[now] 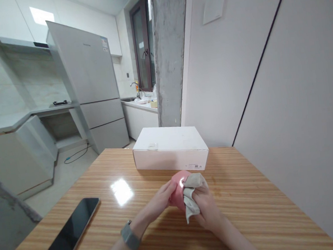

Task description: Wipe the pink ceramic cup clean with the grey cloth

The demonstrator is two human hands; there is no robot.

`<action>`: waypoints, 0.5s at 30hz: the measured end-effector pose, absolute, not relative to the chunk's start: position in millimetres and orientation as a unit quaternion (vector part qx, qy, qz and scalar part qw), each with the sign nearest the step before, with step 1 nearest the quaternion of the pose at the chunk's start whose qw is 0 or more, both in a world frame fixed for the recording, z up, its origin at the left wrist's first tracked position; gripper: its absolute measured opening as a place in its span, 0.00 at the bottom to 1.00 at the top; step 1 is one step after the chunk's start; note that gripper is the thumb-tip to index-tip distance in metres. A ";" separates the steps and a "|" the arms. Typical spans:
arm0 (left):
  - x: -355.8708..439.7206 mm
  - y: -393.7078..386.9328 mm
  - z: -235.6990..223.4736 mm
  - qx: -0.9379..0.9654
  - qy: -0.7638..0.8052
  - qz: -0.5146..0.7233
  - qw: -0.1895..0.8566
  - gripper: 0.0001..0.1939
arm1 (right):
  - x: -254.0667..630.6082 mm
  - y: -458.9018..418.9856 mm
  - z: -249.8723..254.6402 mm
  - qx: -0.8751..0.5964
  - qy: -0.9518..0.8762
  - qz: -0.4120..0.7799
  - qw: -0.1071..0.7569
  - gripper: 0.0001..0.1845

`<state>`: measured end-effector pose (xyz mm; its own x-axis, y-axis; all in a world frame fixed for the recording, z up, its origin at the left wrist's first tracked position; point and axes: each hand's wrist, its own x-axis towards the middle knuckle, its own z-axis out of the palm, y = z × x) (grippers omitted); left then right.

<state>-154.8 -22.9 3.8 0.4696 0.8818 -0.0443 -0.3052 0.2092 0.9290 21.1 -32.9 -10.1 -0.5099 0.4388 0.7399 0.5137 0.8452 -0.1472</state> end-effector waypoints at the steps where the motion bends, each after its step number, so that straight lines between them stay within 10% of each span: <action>1: -150.3 -23.6 1.1 0.452 0.256 0.422 0.743 0.24 | 22.6 -32.4 -11.3 -0.286 -0.857 -0.057 0.425 0.14; 8: -142.3 -15.2 -4.3 0.411 0.238 0.444 0.760 0.29 | 22.3 -36.8 -20.7 -0.215 -0.830 -0.225 0.464 0.17; 15: -164.0 -17.5 6.4 0.401 0.325 0.335 0.789 0.32 | 3.6 -42.9 -12.2 -0.093 -0.879 -0.147 0.445 0.19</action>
<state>-164.0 -17.5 6.4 0.5647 0.7886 -0.2435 -0.2681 0.4543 0.8495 3.6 -42.9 -12.2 -0.5873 0.0328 0.8087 0.2944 0.9394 0.1757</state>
